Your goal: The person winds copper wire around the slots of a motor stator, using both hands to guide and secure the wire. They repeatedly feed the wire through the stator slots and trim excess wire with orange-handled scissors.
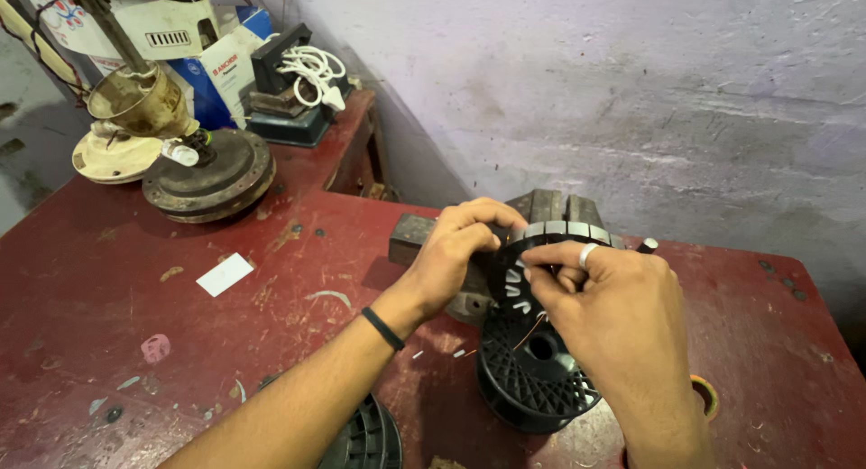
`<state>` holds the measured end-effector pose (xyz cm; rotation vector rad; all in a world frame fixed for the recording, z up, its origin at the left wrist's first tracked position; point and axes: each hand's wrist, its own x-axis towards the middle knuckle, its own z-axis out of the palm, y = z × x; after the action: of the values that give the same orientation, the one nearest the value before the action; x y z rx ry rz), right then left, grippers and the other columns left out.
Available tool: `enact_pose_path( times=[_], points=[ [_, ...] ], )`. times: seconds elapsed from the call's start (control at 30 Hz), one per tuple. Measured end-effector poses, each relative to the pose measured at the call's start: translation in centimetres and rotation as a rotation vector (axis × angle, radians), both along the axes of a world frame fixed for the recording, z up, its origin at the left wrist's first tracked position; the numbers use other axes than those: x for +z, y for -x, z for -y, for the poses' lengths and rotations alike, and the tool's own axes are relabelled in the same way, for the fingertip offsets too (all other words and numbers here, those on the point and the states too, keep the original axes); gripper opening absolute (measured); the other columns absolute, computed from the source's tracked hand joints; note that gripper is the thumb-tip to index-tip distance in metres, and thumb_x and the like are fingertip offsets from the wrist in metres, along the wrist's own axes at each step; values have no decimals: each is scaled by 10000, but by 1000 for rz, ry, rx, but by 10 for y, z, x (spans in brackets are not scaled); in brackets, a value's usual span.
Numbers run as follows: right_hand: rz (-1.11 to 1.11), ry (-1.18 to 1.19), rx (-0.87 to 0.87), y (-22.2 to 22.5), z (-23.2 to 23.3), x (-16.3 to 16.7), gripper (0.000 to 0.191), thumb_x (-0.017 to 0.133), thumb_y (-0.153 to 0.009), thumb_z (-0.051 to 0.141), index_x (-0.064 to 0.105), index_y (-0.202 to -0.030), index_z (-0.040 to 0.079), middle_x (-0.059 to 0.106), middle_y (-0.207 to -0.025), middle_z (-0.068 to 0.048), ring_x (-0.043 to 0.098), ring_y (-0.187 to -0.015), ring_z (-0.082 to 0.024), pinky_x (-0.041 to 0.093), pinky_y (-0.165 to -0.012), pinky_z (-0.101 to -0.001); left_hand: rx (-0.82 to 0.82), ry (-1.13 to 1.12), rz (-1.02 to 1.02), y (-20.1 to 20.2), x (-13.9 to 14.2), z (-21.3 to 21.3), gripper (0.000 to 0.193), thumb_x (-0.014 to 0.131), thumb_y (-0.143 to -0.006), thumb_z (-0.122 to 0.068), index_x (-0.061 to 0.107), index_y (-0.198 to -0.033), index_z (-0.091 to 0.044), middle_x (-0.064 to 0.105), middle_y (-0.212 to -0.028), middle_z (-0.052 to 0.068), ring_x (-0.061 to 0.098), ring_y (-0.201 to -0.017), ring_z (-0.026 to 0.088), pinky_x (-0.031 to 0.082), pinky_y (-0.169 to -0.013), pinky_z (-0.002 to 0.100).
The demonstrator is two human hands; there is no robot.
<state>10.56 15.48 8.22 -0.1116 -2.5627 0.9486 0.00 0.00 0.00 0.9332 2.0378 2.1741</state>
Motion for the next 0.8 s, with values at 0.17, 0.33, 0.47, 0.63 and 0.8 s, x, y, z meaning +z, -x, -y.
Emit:
enact_pose_path(
  times=[0.17,0.33,0.47,0.63,0.8],
  points=[
    [-61,-19,11,2,-2,-9,148,817,-764,194,834,-909,173,572,-486,-63,505,-390,-180,414,-444,-357,75,30,-152,3,1,2,326,495,-818,-124,745,-954,37,752,-1013,108,660,-954,210,513,-869,305],
    [-29,-84,24,2,-4,-10,134,815,-779,226,831,-906,186,595,-498,-65,539,-398,-198,432,-463,-370,81,37,-102,0,1,2,334,503,-819,-130,741,-985,37,742,-1007,106,650,-951,190,511,-868,308],
    [61,-131,11,-2,-7,-5,139,830,-776,242,832,-909,202,629,-520,-62,586,-421,-203,459,-480,-374,22,19,-69,-3,4,5,336,524,-830,-123,730,-1041,37,721,-1006,89,635,-965,167,501,-891,300],
    [150,-78,-34,-4,-4,-1,144,833,-765,210,841,-908,200,658,-535,-54,591,-474,-187,476,-494,-358,-54,29,-21,-9,6,5,302,640,-820,-78,710,-1098,14,699,-1010,40,632,-947,115,533,-856,282],
    [201,179,-53,-7,-2,11,171,837,-776,187,849,-920,95,701,-603,-65,568,-527,-123,464,-490,-329,-42,127,-11,-9,7,5,315,762,-816,-125,720,-1106,-8,709,-993,22,650,-913,93,552,-842,271]
  ],
)
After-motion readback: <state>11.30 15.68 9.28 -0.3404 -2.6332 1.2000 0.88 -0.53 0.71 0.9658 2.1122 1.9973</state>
